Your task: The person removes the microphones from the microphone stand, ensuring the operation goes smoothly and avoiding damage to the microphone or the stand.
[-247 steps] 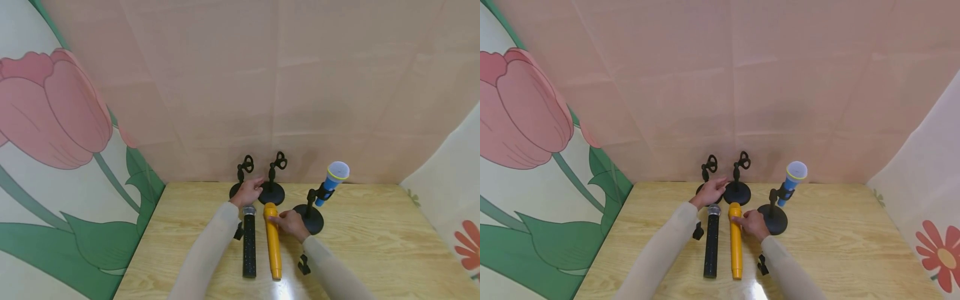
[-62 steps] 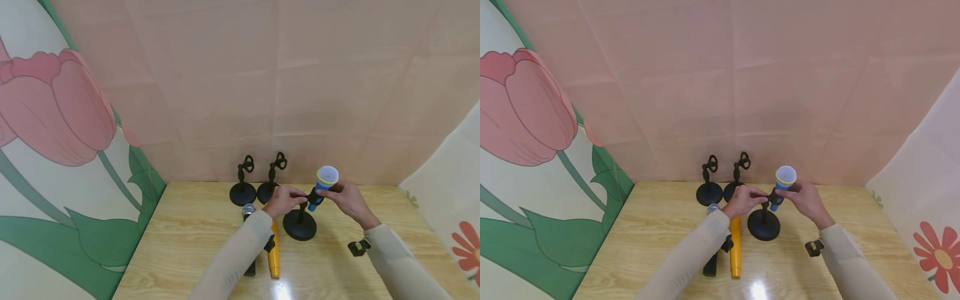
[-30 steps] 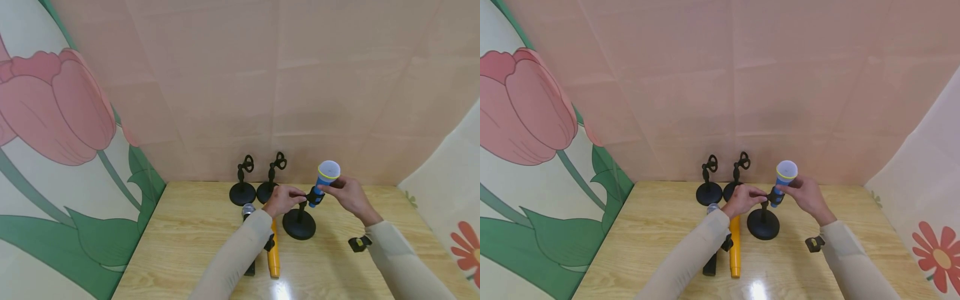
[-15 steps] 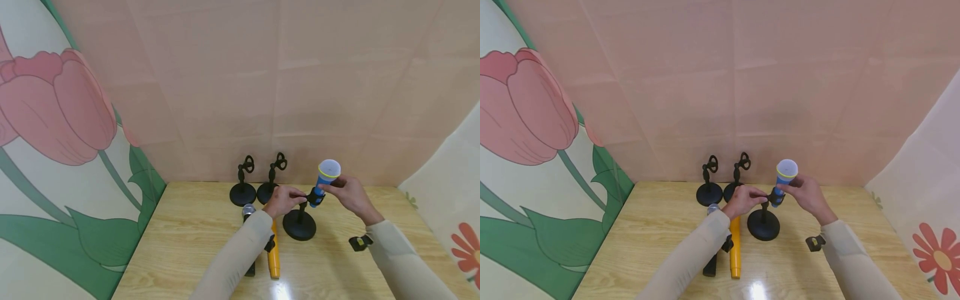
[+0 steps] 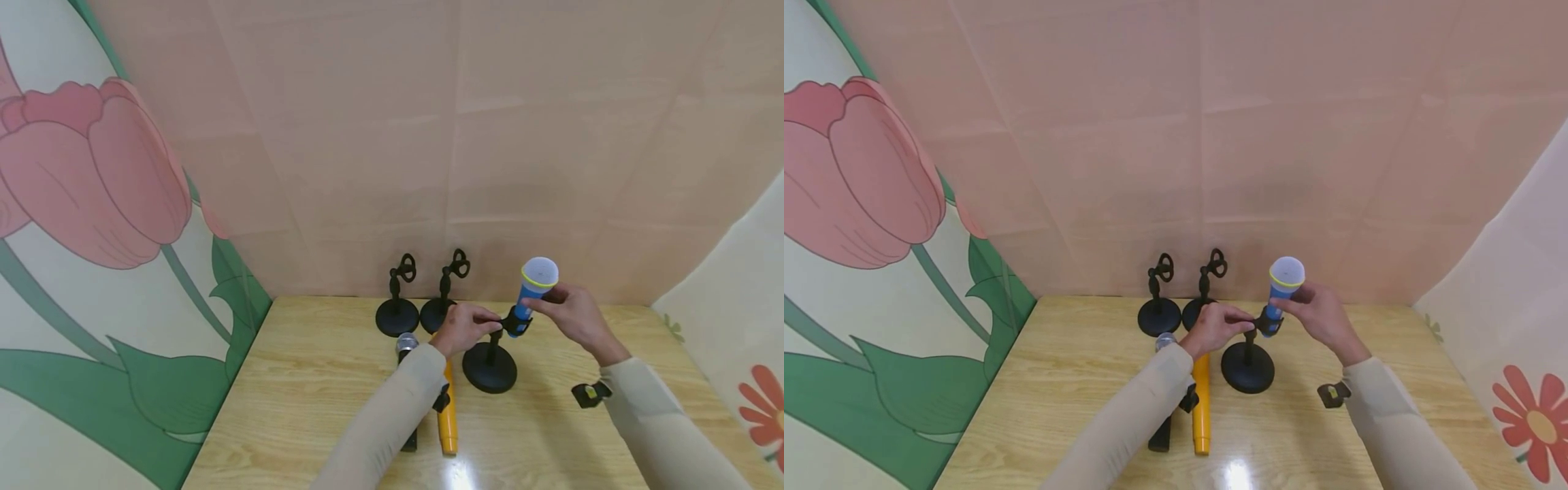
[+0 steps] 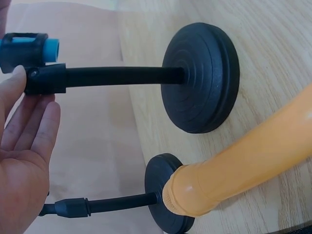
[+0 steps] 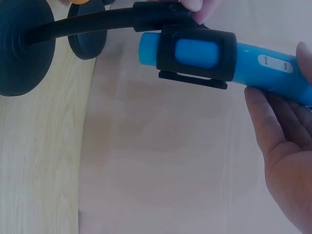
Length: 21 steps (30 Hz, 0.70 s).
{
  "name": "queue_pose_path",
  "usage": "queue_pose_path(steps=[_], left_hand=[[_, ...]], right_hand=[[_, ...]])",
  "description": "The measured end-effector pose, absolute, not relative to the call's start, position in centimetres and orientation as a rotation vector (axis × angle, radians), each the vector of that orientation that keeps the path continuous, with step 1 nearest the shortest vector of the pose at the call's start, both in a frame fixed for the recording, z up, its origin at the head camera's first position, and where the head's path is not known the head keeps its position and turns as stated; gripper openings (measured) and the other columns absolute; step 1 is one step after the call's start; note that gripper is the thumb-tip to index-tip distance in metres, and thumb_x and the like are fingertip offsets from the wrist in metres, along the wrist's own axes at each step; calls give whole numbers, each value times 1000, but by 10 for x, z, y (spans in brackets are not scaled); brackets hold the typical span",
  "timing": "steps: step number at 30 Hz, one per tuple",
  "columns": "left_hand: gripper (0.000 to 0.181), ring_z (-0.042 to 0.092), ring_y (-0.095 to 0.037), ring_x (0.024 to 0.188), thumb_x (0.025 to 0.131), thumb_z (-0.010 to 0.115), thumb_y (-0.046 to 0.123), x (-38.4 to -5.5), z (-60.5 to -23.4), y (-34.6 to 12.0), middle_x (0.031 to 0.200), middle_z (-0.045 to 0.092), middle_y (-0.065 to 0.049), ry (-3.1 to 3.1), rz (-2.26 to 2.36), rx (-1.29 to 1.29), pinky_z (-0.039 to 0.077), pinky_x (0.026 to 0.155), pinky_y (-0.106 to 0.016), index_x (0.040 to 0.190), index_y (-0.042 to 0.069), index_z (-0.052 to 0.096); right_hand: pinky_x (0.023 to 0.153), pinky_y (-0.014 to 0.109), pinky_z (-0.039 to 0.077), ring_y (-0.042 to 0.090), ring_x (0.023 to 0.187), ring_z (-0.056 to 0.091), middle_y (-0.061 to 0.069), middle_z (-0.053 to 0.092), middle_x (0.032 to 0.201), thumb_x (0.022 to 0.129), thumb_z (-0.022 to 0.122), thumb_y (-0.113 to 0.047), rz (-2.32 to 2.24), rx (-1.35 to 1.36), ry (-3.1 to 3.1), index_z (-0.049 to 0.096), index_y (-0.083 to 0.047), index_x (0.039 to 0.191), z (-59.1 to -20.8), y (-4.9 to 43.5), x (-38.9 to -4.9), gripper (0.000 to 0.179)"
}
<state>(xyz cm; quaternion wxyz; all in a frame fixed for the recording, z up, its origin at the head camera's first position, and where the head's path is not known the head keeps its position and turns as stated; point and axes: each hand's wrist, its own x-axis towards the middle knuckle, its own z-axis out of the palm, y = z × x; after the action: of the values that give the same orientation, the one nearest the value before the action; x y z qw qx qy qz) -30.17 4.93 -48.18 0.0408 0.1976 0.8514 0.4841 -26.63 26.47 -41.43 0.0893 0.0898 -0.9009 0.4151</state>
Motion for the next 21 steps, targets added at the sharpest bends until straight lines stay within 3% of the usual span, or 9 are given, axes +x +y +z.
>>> queue_pose_path(steps=[12, 21], left_hand=[[16, 63, 6, 78, 88, 77, 28, -302, -480, 49, 91, 74, 17, 2601, 1487, 594, 52, 71, -13, 103, 22, 81], [16, 63, 6, 80, 88, 77, 28, -303, -480, 49, 92, 73, 16, 2602, 1486, 575, 52, 72, -13, 103, 23, 81]], right_hand=[[85, 60, 52, 48, 105, 64, 32, 66, 114, 94, 71, -37, 1256, 267, -2692, 62, 13, 120, -405, 264, -265, 58], [83, 56, 53, 47, 105, 64, 32, 66, 114, 94, 71, -35, 1244, 275, -2675, 62, 13, 120, -399, 264, -266, 55]])
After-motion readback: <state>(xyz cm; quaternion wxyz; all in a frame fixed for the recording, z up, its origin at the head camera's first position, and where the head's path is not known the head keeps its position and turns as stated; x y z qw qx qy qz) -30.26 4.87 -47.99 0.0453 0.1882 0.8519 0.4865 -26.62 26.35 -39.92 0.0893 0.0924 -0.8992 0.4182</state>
